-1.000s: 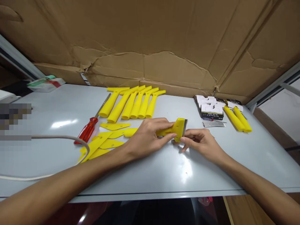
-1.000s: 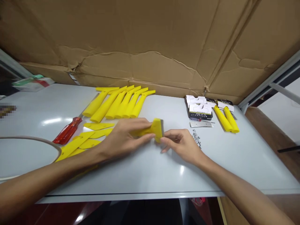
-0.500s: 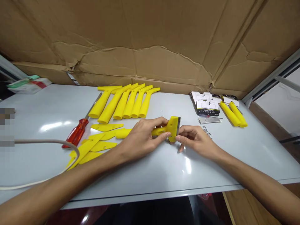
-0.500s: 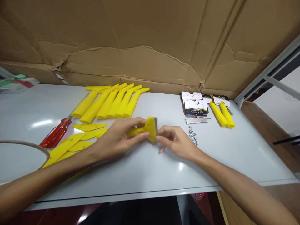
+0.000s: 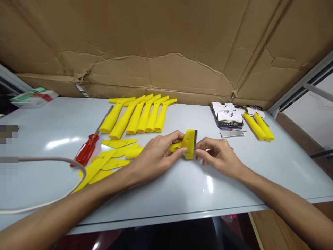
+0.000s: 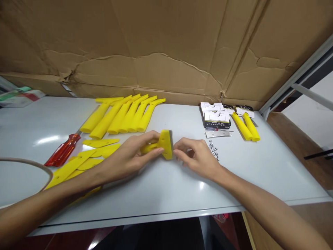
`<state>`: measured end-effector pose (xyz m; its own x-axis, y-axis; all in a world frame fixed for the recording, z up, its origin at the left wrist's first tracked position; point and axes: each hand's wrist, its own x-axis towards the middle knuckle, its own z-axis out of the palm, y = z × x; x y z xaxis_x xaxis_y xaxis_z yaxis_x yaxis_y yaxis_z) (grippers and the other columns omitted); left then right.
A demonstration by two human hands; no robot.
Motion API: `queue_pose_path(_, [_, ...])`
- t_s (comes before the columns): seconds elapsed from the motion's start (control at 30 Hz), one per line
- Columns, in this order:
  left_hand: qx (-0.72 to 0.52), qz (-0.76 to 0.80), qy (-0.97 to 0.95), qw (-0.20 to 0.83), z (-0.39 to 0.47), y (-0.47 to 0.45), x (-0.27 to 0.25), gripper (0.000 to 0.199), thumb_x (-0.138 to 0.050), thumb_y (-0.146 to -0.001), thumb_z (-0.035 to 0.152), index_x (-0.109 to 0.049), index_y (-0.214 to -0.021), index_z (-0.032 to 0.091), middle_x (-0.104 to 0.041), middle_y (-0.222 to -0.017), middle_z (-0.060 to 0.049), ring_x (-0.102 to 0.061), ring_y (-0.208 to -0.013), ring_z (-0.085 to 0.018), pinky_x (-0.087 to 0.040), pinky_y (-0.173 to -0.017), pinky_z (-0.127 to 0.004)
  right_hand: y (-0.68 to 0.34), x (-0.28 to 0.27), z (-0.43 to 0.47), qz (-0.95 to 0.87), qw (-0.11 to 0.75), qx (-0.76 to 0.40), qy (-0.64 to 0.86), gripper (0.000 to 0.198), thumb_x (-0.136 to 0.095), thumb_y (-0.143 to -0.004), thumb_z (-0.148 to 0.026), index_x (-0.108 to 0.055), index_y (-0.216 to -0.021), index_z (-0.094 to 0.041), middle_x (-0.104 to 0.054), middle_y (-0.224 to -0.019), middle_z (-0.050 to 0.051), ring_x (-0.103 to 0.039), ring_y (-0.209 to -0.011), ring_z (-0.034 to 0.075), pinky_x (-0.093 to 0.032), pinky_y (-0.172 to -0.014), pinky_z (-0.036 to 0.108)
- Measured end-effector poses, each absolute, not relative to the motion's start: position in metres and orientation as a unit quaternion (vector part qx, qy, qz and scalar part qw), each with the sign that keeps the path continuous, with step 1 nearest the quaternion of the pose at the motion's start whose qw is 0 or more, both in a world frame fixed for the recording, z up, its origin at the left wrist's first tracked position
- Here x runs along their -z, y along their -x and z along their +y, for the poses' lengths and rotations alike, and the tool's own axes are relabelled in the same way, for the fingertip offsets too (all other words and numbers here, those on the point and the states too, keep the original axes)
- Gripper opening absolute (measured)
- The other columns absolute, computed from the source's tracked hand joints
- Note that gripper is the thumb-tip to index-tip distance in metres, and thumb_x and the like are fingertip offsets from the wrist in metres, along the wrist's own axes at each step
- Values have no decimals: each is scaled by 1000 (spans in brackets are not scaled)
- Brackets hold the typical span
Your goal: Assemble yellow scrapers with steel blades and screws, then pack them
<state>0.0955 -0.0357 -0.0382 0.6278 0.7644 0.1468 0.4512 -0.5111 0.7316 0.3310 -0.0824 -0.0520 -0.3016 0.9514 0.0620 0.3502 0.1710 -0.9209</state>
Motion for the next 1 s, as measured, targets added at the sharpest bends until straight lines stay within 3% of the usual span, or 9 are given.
queue_pose_path(0.27, [-217,378,-836,334,-36,-93,39,23,-56,-98,41,-59,-108,21,-68,-104,-3,-61,-90,-21,-42,-78,-33,-340,37,-78,-734,353,-347,465,20,-64,-100,-38,-71,-99,-19,-75,-85,3,-68,-64,11,-55,-58,25])
queue_pose_path(0.33, [-214,378,-835,337,-36,-93,39,22,-54,-98,42,-58,-106,21,-67,-101,-3,-60,-87,-20,-42,-77,-33,-359,20,-74,-701,426,-294,490,22,-66,-99,-40,-71,-104,-20,-76,-89,5,-68,-63,12,-54,-56,27])
queue_pose_path(0.43, [-202,386,-840,323,-37,-92,38,21,-52,-99,42,-55,-105,22,-66,-97,-2,-59,-83,-20,-42,-75,-34,-398,-2,-67,-619,545,-204,527,21,-74,-92,-41,-70,-93,-21,-72,-78,4,-61,-56,13,-48,-49,28])
queue_pose_path(0.47, [-195,391,-842,315,-38,-92,38,21,-52,-99,41,-55,-106,22,-67,-97,-2,-60,-83,-20,-42,-75,-34,-412,-6,-64,-617,526,-193,552,22,-76,-91,-42,-71,-91,-20,-71,-75,4,-59,-54,13,-47,-49,29])
queue_pose_path(0.6, [-173,407,-852,280,-41,-93,40,19,-49,-101,39,-54,-109,22,-70,-102,-5,-63,-86,-23,-43,-75,-35,-446,-2,-55,-692,274,-176,644,26,-73,-89,-46,-78,-84,-20,-71,-68,4,-62,-57,14,-48,-55,30])
queue_pose_path(0.67, [-166,409,-857,267,-43,-94,41,19,-49,-102,38,-55,-110,22,-71,-102,-5,-64,-86,-24,-43,-74,-35,-448,7,-52,-722,196,-149,646,23,-71,-89,-44,-79,-84,-23,-72,-69,3,-64,-59,16,-48,-57,32])
queue_pose_path(0.83, [-175,406,-862,247,-43,-94,44,19,-51,-102,36,-56,-114,23,-73,-104,-6,-67,-88,-24,-45,-74,-36,-437,21,-50,-747,132,-128,639,12,-71,-86,-33,-81,-82,-28,-76,-74,1,-65,-64,17,-45,-60,33])
queue_pose_path(1.0, [-178,414,-859,242,-41,-94,45,21,-55,-100,35,-57,-117,23,-75,-111,-8,-69,-92,-27,-48,-78,-39,-434,23,-51,-727,103,-140,664,11,-77,-85,-32,-79,-76,-27,-75,-73,3,-66,-66,20,-46,-61,35])
